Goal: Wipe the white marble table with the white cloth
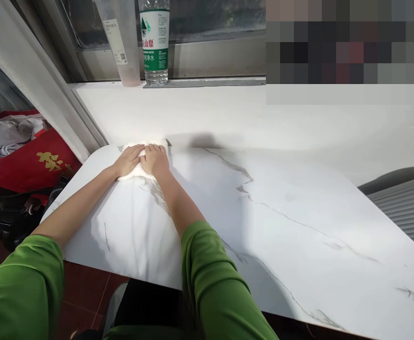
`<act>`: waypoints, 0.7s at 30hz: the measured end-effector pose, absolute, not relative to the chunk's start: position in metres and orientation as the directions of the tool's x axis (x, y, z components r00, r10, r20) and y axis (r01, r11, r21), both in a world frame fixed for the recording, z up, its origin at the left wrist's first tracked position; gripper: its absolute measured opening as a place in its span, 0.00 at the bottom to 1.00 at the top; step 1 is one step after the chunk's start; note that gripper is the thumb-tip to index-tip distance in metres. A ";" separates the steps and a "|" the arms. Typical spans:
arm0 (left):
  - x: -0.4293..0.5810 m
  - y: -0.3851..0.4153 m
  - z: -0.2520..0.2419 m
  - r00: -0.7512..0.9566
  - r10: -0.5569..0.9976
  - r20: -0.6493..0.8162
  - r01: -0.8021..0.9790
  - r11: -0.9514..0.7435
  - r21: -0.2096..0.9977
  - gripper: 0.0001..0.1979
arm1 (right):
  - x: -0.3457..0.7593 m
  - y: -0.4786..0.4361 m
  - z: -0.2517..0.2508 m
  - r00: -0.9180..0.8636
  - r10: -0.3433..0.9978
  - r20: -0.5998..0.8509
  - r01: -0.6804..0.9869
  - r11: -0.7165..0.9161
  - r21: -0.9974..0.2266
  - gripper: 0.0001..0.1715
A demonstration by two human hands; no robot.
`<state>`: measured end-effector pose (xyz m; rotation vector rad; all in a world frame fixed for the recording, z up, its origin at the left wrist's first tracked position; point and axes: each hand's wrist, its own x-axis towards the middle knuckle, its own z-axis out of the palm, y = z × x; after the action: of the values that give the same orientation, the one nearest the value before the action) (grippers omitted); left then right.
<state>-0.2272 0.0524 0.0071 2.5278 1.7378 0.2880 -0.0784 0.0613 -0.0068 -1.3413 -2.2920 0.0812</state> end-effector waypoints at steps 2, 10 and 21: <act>-0.228 0.036 0.007 0.338 0.935 0.109 0.924 -0.352 0.151 0.28 | -0.079 0.046 -0.006 -0.416 0.829 0.373 0.804 0.527 -0.274 0.26; -0.250 -0.090 0.014 0.364 0.929 0.062 0.914 -0.369 0.167 0.29 | -0.091 -0.078 0.001 -0.476 0.808 0.346 0.778 0.571 -0.262 0.30; -0.275 -0.195 0.017 0.200 0.973 0.111 0.955 -0.219 0.198 0.28 | -0.115 -0.150 0.010 -0.656 0.685 0.317 0.641 0.728 -0.245 0.33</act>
<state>-0.2746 -0.1950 0.0165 2.3668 1.9075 0.3245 -0.1154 -0.1495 0.0098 -1.0212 -2.5428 0.1561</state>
